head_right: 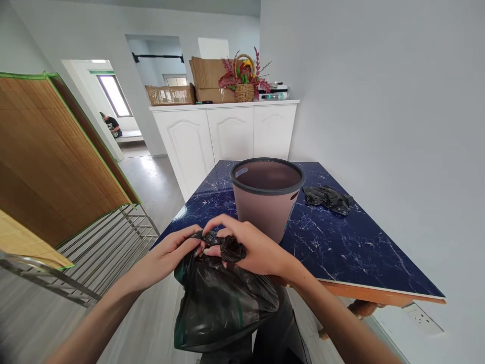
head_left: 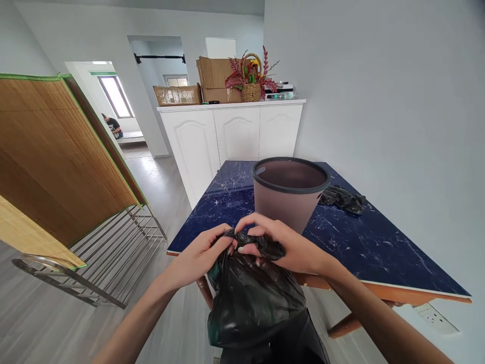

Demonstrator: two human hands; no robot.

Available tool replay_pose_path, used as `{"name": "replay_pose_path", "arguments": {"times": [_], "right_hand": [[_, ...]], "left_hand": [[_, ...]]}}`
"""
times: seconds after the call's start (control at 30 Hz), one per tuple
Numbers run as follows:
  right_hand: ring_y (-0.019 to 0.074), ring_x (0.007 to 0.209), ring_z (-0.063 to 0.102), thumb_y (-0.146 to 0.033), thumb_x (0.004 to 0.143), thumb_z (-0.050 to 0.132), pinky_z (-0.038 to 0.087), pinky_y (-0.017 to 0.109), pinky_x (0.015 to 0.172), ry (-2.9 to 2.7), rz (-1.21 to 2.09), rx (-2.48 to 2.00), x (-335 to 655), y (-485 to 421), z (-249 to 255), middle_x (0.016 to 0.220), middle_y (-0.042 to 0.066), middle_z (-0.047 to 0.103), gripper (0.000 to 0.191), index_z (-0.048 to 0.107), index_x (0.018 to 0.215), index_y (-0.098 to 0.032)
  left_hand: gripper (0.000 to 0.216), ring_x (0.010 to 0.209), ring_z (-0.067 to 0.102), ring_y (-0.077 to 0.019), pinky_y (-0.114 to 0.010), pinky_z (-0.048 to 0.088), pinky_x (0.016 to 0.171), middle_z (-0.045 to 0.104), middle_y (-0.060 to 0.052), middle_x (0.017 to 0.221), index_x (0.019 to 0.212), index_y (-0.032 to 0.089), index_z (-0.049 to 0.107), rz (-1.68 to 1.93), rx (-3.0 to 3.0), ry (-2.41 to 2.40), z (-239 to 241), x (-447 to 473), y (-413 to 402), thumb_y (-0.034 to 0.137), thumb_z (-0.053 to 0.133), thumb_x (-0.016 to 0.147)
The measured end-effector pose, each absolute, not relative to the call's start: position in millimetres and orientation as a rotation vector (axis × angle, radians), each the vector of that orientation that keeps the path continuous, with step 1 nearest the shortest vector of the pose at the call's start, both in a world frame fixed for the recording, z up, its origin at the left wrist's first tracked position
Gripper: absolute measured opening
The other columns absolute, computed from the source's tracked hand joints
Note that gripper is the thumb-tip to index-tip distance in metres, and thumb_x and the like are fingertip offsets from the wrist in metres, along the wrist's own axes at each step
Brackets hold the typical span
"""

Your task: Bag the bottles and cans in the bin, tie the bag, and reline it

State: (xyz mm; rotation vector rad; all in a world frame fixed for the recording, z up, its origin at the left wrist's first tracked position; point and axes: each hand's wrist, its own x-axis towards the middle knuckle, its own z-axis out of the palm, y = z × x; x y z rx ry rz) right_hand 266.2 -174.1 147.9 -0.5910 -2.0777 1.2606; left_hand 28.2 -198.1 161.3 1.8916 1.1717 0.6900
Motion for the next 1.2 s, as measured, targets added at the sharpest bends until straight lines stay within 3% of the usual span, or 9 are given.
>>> {"name": "replay_pose_path", "arguments": {"times": [0.13,0.23,0.33,0.4,0.5,0.63,0.77,0.9,1.2], "right_hand": [[0.0202,0.074,0.069,-0.034,0.099,0.07,0.048,0.03,0.072,-2.034,0.86,-0.761,262,-171,139,0.082,-0.001,0.076,0.016,0.061,0.109,-0.026],[0.023,0.091,0.073,-0.027,0.098,0.068,0.053,0.033,0.079,-1.951,0.576,-0.781,255,-169,125,0.102,0.006,0.077,0.006,0.062,0.1,-0.026],[0.0242,0.11,0.072,-0.02,0.095,0.068,0.056,0.034,0.085,-1.861,0.331,-0.699,248,-168,111,0.123,0.01,0.073,0.014,0.06,0.105,-0.026],[0.0233,0.109,0.072,-0.017,0.096,0.067,0.056,0.032,0.081,-1.805,0.125,-0.62,242,-166,105,0.125,0.01,0.072,0.015,0.059,0.105,-0.026],[0.0195,0.092,0.069,-0.017,0.098,0.064,0.053,0.031,0.072,-1.679,-0.17,-0.586,234,-163,103,0.113,0.007,0.07,0.009,0.064,0.101,-0.025],[0.0183,0.076,0.058,-0.013,0.1,0.063,0.043,0.033,0.067,-1.645,-0.366,-0.618,227,-159,107,0.084,0.002,0.064,0.014,0.065,0.092,-0.025],[0.0196,0.073,0.057,-0.013,0.102,0.057,0.041,0.035,0.067,-1.805,-0.38,-0.563,232,-158,111,0.08,0.003,0.068,0.013,0.063,0.111,-0.023],[0.0214,0.076,0.059,-0.02,0.102,0.056,0.044,0.034,0.068,-1.945,-0.304,-0.542,246,-160,110,0.092,0.006,0.072,0.033,0.055,0.135,-0.02],[0.0209,0.083,0.061,-0.006,0.092,0.059,0.048,0.033,0.074,-2.032,0.091,-0.638,272,-178,74,0.107,0.005,0.073,0.048,0.05,0.135,-0.026]], "left_hand": [[0.038,0.076,0.052,-0.0157,-0.027,0.043,0.071,0.056,0.002,0.08,0.083,0.021,0.057,0.788,1.961,1.233,161,32,-200,0.046,0.043,0.108],[0.036,0.073,0.05,-0.0158,-0.028,0.041,0.068,0.055,0.002,0.077,0.079,0.021,0.056,0.836,2.078,1.291,159,37,-203,0.044,0.047,0.105],[0.039,0.075,0.053,-0.0181,-0.03,0.044,0.073,0.059,0.001,0.076,0.075,0.021,0.058,0.864,2.158,1.301,158,42,-205,0.05,0.053,0.101],[0.048,0.081,0.058,-0.021,-0.032,0.047,0.079,0.063,-0.001,0.077,0.076,0.021,0.063,0.911,2.045,1.304,158,46,-204,0.056,0.046,0.104],[0.06,0.087,0.063,-0.0237,-0.033,0.05,0.082,0.07,-0.003,0.082,0.08,0.021,0.069,0.974,1.7,1.309,161,53,-198,0.065,0.039,0.106],[0.054,0.081,0.064,-0.022,-0.031,0.051,0.075,0.072,-0.003,0.081,0.087,0.018,0.076,1.028,1.396,1.149,162,62,-188,0.07,0.065,0.093],[0.042,0.079,0.065,-0.0193,-0.029,0.051,0.072,0.073,-0.002,0.083,0.091,0.019,0.08,1.144,1.329,1.06,158,65,-183,0.061,0.079,0.088],[0.041,0.082,0.067,-0.0202,-0.029,0.053,0.074,0.075,-0.004,0.086,0.096,0.02,0.081,1.258,1.279,1.053,152,62,-181,0.06,0.08,0.087],[0.053,0.103,0.073,-0.0261,-0.033,0.055,0.094,0.082,-0.01,0.105,0.094,0.019,0.083,1.371,1.212,1.141,124,25,-153,0.069,0.084,0.078]]}}
